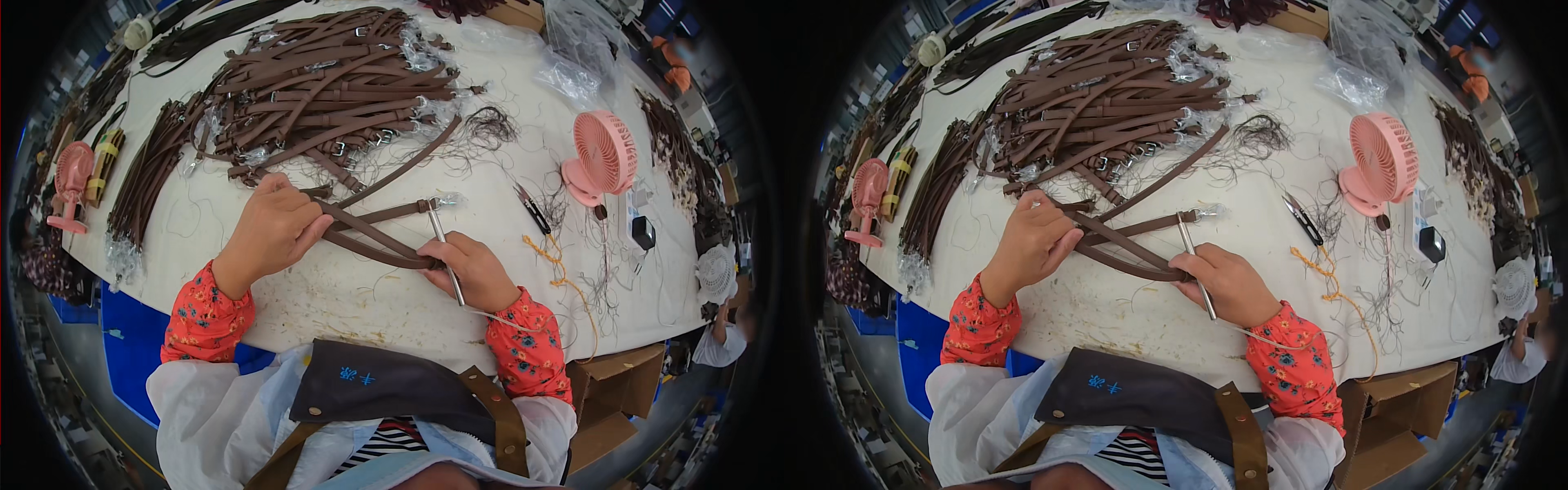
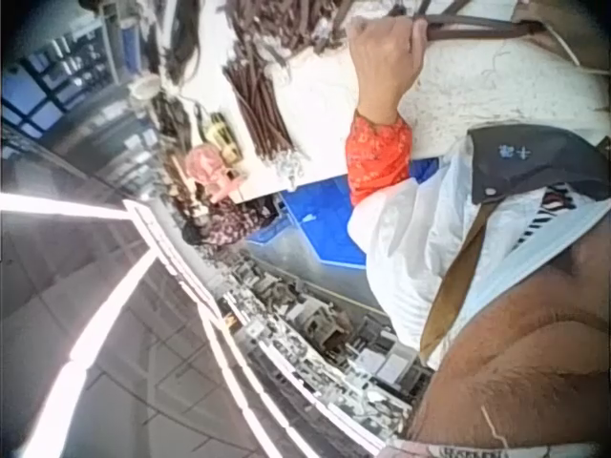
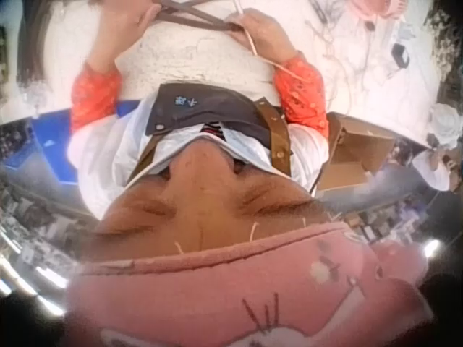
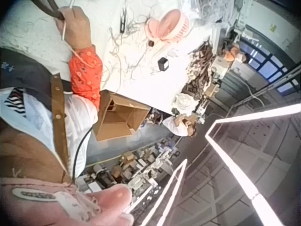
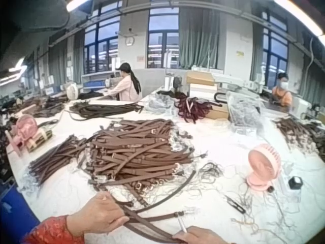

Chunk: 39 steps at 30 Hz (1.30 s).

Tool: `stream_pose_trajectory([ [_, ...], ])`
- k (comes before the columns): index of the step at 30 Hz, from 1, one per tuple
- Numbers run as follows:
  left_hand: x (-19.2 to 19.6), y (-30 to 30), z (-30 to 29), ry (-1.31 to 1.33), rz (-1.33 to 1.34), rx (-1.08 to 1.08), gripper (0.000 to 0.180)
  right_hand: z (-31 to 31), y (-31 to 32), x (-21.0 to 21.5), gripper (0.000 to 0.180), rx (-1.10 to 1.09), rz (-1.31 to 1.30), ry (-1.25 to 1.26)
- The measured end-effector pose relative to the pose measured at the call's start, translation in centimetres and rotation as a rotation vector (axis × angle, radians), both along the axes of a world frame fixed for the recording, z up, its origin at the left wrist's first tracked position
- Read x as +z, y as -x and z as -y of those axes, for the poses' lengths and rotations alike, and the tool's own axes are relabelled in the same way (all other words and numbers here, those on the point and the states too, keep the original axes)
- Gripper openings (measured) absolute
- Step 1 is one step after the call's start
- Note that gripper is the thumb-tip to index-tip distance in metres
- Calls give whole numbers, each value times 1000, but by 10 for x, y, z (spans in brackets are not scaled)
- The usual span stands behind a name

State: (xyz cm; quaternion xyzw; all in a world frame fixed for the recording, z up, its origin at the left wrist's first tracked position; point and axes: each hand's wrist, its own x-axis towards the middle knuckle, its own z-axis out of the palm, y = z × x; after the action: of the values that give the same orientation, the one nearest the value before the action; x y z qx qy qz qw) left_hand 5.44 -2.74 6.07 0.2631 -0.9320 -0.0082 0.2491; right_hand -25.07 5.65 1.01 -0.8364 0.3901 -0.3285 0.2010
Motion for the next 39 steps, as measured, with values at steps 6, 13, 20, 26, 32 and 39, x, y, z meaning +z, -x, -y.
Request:
stream_pose_trajectory([
  [6,-34,49,-46,-221,-82,-157,20,1,0,-9,44,49,-62,-26],
  [13,-55,51,-53,-533,58,-208,22,0,3,7,46,82,56,-221],
  [20,-58,51,-50,-467,59,-296,27,-2,-1,1,35,-104,600,-568],
  [26,-60,50,-50,-493,45,-304,28,-1,-13,-2,28,-89,757,-773],
  [32,-59,50,-50,-508,49,-302,27,0,-16,-3,26,-120,668,-809],
  [39,-59,50,-50,-492,65,-302,26,0,-16,-2,25,-136,653,-817],
])
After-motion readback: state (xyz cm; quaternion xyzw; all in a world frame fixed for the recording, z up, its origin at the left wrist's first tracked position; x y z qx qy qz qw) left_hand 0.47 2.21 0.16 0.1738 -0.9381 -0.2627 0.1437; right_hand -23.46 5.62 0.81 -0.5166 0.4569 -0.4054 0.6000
